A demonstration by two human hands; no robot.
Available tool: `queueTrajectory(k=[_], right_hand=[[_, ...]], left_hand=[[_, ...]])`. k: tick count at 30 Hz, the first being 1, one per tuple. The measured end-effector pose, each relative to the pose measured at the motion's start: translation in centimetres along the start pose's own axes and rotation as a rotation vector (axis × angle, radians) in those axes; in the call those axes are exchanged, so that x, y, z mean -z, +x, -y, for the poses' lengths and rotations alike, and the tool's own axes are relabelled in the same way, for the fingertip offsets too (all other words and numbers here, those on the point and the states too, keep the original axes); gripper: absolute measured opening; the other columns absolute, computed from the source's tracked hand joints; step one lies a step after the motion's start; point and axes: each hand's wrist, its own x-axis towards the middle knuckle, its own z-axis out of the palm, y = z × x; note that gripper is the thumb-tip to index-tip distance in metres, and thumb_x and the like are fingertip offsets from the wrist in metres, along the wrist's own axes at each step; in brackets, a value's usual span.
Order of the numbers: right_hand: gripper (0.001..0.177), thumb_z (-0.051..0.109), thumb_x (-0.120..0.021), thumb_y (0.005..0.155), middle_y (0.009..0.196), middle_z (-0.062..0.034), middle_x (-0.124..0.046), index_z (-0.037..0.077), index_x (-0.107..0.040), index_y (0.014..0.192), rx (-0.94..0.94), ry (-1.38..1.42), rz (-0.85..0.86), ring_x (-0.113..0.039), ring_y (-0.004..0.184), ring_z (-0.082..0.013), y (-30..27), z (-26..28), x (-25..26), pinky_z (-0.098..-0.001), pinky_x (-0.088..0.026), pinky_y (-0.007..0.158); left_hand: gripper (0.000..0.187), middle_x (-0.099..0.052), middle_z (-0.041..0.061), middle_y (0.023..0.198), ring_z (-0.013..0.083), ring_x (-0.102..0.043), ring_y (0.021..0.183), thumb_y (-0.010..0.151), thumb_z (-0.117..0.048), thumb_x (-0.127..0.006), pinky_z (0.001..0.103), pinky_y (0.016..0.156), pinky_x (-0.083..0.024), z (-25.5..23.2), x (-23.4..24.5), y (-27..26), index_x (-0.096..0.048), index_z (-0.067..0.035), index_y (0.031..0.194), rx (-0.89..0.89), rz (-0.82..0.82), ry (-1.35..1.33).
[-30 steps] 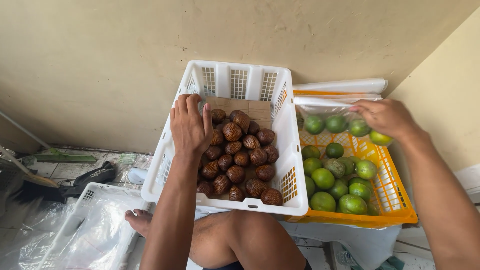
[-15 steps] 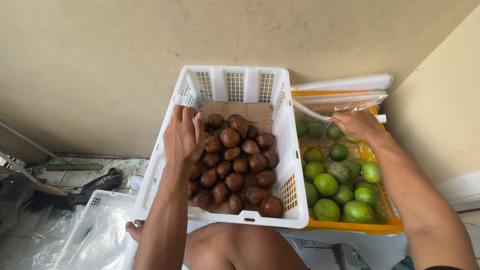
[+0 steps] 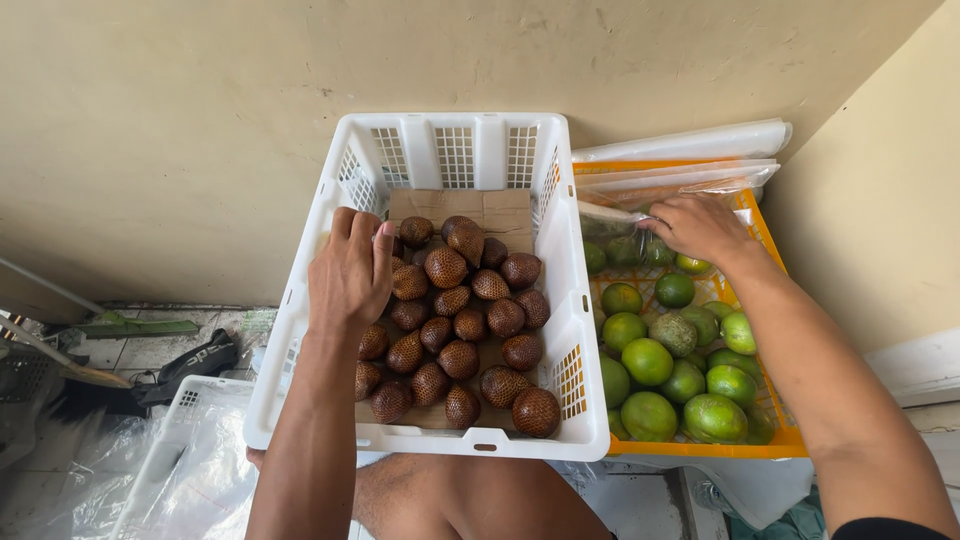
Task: Packing limes and salak fruits from crates into ziplock bags and sealing them.
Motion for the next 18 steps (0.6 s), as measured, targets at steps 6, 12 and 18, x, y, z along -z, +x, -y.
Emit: queueTrajectory(k=[6,12,18], right_hand=[[0.038,0.049,-0.064,0.096,0.111,-0.0034,-0.074,0.022,-0.074,0.120,-0.169,0.009,0.262,-0.068,0.113,-0.0210,0.5,1.7,5.3,-0.0392,-0.050,0.102],[0.034,0.038,-0.068,0.096,0.096,-0.0164,-0.080,0.008,-0.081,0.105,-0.344,0.385,0.549,-0.079,0.092,-0.0321,-1.8,4.5,11.0,-0.0429,-0.058,0.090],[0.034,0.034,-0.067,0.095,0.079,-0.0202,-0.080,0.007,-0.083,0.107,-0.415,0.571,0.643,-0.079,0.070,-0.0294,-1.9,0.9,3.2,-0.0411,-0.061,0.076]], left_hand=[[0.048,-0.050,0.012,0.101,0.0317,-0.066,0.074,0.114,-0.044,-0.025,0.043,0.060,-0.056,-0.6,-0.1,-0.4,-0.057,-0.010,0.106,0.002,0.016,-0.008],[0.048,-0.050,0.012,0.101,0.0322,-0.066,0.072,0.115,-0.045,-0.026,0.044,0.060,-0.056,-0.9,-0.1,-0.8,-0.057,-0.010,0.105,-0.010,0.048,-0.009],[0.048,-0.051,0.010,0.099,0.0316,-0.067,0.072,0.115,-0.045,-0.026,0.044,0.059,-0.055,-0.9,-0.4,-1.1,-0.058,-0.012,0.104,0.006,0.091,-0.012]])
